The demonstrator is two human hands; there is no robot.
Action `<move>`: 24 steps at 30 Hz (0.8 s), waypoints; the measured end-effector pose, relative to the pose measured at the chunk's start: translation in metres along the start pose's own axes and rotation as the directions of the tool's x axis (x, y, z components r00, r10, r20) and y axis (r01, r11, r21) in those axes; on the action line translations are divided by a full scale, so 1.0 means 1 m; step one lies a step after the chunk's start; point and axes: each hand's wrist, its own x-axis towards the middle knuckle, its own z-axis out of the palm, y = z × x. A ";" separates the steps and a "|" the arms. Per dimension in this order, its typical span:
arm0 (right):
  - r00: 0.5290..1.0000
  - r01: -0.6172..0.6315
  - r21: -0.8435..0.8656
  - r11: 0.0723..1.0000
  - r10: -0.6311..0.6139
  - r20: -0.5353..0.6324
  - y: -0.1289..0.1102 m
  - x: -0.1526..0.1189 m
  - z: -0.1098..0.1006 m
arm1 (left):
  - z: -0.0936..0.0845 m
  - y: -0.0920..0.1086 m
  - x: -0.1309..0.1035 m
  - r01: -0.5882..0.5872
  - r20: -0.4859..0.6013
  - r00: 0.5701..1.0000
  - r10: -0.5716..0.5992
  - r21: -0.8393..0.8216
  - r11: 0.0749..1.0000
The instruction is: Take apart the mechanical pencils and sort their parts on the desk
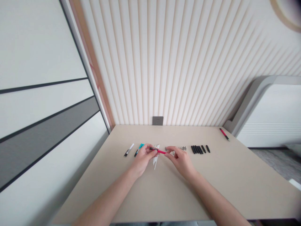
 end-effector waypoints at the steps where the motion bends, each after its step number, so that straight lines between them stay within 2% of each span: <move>1: 1.000 -0.009 0.016 1.000 0.009 -0.023 -0.001 0.001 -0.002 | 0.000 0.001 0.000 -0.006 -0.011 1.000 0.006 -0.016 1.000; 5: 0.994 -0.047 0.134 0.990 0.060 -0.091 0.000 0.006 -0.009 | -0.001 0.005 0.001 -0.033 -0.057 0.998 0.029 -0.088 0.996; 10: 0.993 -0.098 0.370 0.924 0.116 -0.027 0.010 0.009 -0.008 | -0.002 0.007 0.000 -0.046 -0.110 0.993 0.033 -0.118 0.992; 13: 0.990 -0.129 0.449 0.884 0.138 0.013 0.013 0.009 -0.004 | 0.000 0.008 0.000 -0.046 -0.098 0.995 0.035 -0.109 0.993; 20: 0.989 -0.108 0.394 0.913 0.139 -0.052 0.014 0.009 0.000 | 0.000 0.009 0.000 -0.029 -0.073 0.997 0.028 -0.008 1.000; 24: 0.983 -0.113 0.352 0.929 0.156 -0.096 0.012 0.008 -0.001 | -0.002 0.009 0.000 -0.078 -0.023 0.997 0.079 0.052 0.996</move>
